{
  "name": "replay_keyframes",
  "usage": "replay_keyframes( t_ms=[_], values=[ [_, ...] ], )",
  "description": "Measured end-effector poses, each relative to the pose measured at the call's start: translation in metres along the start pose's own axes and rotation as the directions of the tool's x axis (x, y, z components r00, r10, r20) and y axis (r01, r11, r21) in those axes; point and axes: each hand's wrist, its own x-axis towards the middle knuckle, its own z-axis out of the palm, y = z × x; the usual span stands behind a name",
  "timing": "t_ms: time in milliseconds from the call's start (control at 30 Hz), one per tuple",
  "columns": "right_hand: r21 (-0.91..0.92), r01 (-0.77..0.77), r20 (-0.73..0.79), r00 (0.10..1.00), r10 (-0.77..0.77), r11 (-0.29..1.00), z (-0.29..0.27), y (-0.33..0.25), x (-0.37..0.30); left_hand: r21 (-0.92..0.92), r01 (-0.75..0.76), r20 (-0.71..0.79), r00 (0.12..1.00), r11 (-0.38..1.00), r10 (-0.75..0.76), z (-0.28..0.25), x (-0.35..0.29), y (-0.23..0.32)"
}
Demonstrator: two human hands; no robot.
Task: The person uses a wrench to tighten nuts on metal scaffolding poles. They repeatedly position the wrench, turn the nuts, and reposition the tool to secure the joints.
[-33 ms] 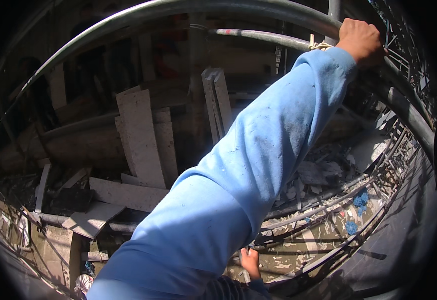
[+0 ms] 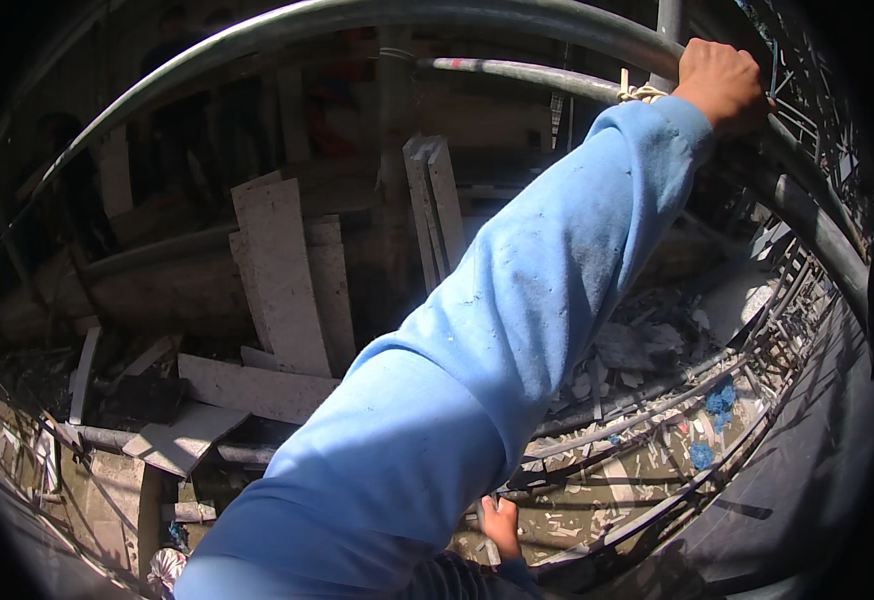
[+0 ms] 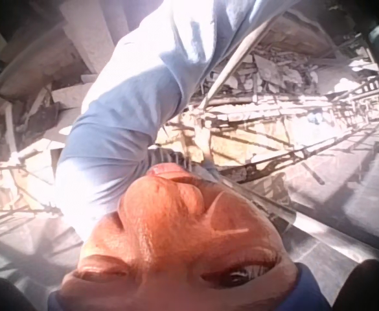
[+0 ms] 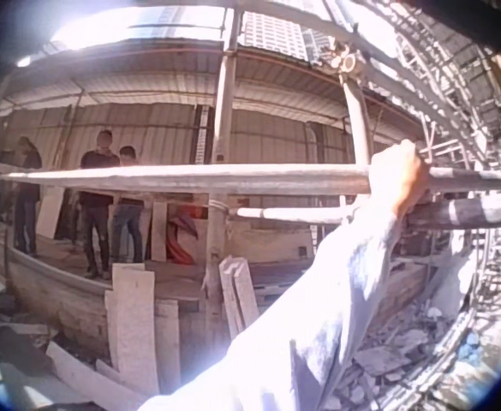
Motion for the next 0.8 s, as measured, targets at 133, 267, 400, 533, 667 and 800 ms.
replay_keyframes(
  t_ms=[133, 267, 400, 533, 667, 800],
  values=[
    [-0.012, 0.052, -0.015, 0.999, -0.052, 0.999, 0.001, 0.005, -0.006, -0.005, -0.015, 0.009, 1.0, 1.0, 0.015, 0.009, 0.012, -0.014],
    [0.01, -0.043, 0.022, 0.999, 0.043, 0.999, 0.005, -0.01, -0.008, 0.022, -0.014, 0.0, 1.0, 1.0, 0.014, 0.001, 0.011, -0.015],
    [-0.03, -0.039, -0.026, 0.999, 0.038, 0.999, 0.003, -0.042, -0.016, 0.045, -0.003, -0.048, 0.999, 0.999, 0.005, -0.011, 0.011, -0.013],
    [-0.001, -0.007, -0.051, 0.999, 0.006, 1.0, 0.01, -0.021, -0.02, -0.026, -0.064, 0.051, 0.997, 0.998, 0.065, -0.05, -0.011, 0.007],
    [0.038, 0.127, -0.065, 0.99, -0.124, 0.991, -0.013, -0.065, -0.002, -0.014, -0.137, 0.28, 0.95, 0.99, 0.135, -0.067, 0.005, -0.014],
    [0.031, -0.03, -0.076, 0.997, 0.032, 0.999, -0.055, -0.115, 0.01, 0.016, -0.136, 0.246, 0.961, 0.991, 0.128, -0.057, 0.023, -0.027]
  ],
)
